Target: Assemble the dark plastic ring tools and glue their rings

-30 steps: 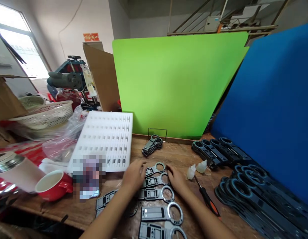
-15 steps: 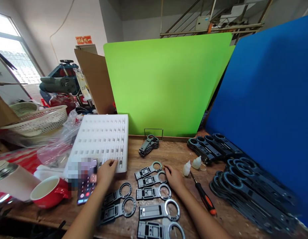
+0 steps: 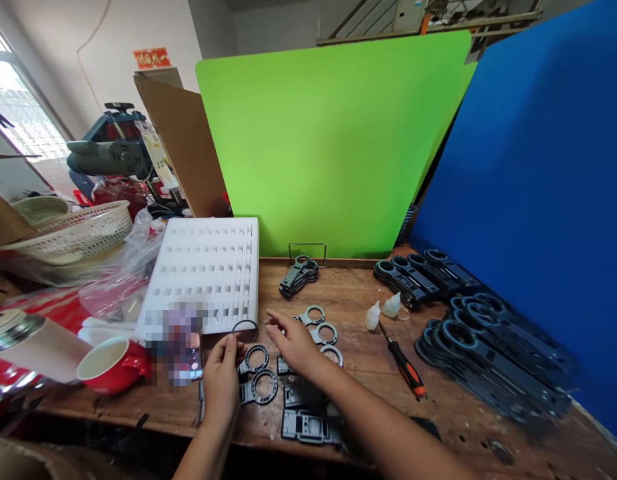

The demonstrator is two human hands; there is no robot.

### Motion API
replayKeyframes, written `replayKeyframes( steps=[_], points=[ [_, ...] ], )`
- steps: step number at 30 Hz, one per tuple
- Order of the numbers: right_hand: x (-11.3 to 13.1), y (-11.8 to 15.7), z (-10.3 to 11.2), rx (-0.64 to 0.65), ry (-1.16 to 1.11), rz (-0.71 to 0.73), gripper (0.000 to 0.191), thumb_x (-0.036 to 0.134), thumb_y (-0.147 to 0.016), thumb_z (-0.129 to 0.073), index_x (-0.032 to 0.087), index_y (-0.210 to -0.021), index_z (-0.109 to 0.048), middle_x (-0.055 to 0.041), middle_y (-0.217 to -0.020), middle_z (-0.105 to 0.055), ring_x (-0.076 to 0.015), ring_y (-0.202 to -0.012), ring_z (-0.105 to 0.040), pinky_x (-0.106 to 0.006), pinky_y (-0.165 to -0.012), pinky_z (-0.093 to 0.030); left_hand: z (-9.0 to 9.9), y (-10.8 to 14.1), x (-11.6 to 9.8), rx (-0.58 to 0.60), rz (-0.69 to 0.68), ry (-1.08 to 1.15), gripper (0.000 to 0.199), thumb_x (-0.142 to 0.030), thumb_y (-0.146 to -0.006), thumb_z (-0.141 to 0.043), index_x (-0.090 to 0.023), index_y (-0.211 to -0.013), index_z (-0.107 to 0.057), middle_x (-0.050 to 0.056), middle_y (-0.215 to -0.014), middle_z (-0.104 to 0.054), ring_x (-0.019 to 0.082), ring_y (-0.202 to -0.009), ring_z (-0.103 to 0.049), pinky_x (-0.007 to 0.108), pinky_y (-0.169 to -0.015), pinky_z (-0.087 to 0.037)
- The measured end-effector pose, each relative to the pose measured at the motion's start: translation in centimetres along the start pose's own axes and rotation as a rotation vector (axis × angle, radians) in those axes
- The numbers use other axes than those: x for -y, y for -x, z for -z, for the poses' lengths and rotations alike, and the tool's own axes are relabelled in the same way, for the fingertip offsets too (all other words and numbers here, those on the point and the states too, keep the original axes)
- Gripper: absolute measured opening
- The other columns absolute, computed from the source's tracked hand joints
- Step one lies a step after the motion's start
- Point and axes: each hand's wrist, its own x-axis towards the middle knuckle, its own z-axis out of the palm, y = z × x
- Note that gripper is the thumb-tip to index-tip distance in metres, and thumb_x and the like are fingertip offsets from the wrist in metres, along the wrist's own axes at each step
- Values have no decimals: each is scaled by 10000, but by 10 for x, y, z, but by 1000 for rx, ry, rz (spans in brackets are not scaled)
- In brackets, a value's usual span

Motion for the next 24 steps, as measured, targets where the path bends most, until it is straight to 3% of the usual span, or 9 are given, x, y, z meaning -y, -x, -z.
replayKeyframes(
  steps=[2,5,8,11,14,19,24],
  points=[
    [10,1,-14,38,-69,-49,264,268,-871,-492,198,-1085,-628,-35,-991,-704,-144,-877,-635,-250,-790,-477,8,9,-3,46,14,-26,502,-587,-732,-544,-141,-936,-649,48,-770,-677,189,-728,-641,333,-707,-532],
    [8,11,-21,68,17,-94,200,248,-873,-489,184,-948,-663,-19,-864,-713,-132,-804,-637,-222,-733,-465,31,19,0,156,17,-143,402,-525,-698,-621,-176,-883,-698,66,-834,-713,241,-834,-649,392,-811,-504],
    [-2,23,-19,168,240,-126,188,220,-870,-485,188,-907,-667,-18,-892,-715,-129,-818,-636,-206,-716,-445,55,27,12,342,-176,-450,285,-421,-748,-609,-243,-958,-684,62,-1036,-702,269,-1020,-607,461,-954,-427],
    [-9,33,-20,233,374,-146,177,203,-853,-495,193,-867,-671,-27,-892,-717,-144,-821,-638,-211,-698,-428,69,33,28,463,-395,-667,175,-347,-795,-564,-247,-920,-636,63,-1111,-673,261,-1065,-585,473,-960,-430],
    [-12,39,-26,265,456,-152,176,211,-845,-496,202,-856,-671,-31,-874,-718,-160,-814,-642,-223,-685,-416,72,34,38,495,-481,-742,88,-313,-816,-542,-236,-824,-584,63,-1102,-668,247,-1052,-590,439,-917,-469],
    [-14,41,-34,324,606,-114,208,198,-852,-463,192,-874,-669,-63,-867,-707,-193,-837,-633,-254,-712,-415,73,31,42,519,-530,-824,105,-318,-840,-522,-233,-814,-578,56,-1067,-673,239,-1026,-596,411,-877,-489],
    [-16,39,-37,382,719,-41,249,159,-865,-427,160,-855,-675,-108,-883,-672,-224,-891,-589,-291,-759,-423,76,32,46,562,-662,-941,282,-240,-871,-467,-318,-1090,-625,57,-1129,-649,235,-1053,-579,434,-890,-477]
  ],
)
